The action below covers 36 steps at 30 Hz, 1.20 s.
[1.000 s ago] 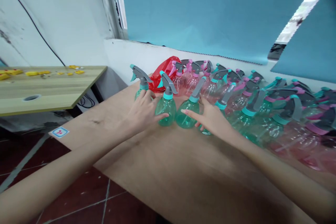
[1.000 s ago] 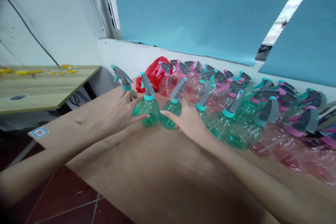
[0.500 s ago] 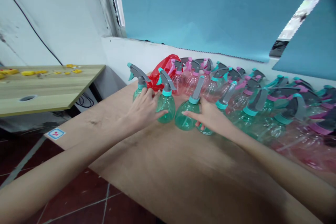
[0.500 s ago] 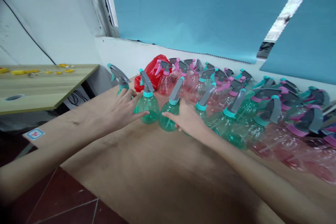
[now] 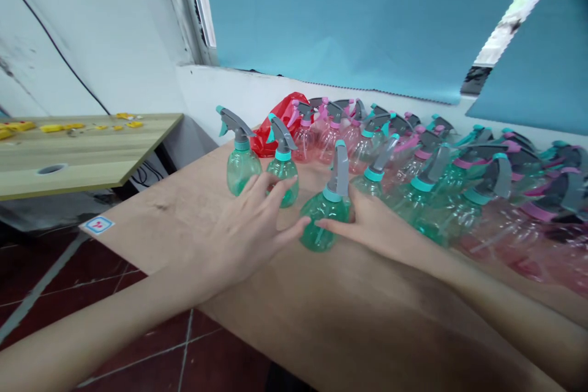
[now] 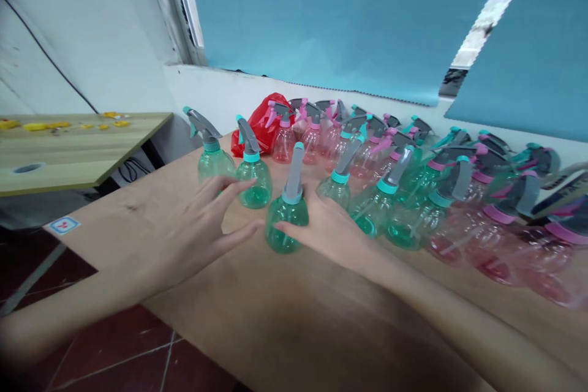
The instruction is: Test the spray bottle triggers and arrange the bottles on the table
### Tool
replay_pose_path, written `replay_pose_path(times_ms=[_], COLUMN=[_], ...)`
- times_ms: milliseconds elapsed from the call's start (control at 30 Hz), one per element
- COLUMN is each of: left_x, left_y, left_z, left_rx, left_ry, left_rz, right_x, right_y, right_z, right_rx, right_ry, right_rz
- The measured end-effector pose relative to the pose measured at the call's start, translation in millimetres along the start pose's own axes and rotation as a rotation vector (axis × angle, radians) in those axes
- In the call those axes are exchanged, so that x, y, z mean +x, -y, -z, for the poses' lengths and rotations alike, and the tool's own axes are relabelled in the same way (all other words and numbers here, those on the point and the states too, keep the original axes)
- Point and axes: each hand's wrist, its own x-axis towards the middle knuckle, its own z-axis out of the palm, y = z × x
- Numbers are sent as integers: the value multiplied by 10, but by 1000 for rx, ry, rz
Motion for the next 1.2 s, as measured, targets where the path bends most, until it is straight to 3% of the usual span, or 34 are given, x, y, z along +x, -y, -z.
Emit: replay_pose_path(times_ms=[300,433,567,833,967,1067,1200], left_x=[9,134,269,431,520,596,606], left_y=[-488,-798,-1123,-1881,-2221,-2328,-2205], left_z=[-364,-470,-664,-1123,-1229,-1255,-1281], left_rx=[-498,-739,-843,-926,-946,-919,-828], left_ry=[314,370,396,337,339,389,439], left_rz=[28,14,-24,-115,-201,-243,-301], right_x=[-483,-712,-976,-1517,-1634,-1639,-1622], right_y=[-176,-372,-549,-959,-1079,-1131,-1217], right_z=[316,531,704,846,930,967,960], right_rx=[114,175,300,461,490,545,605], right_ry=[182,191,192,-190,-277,-321,-376], right_rz=[50,52,-35,-207,-207,-163,-64])
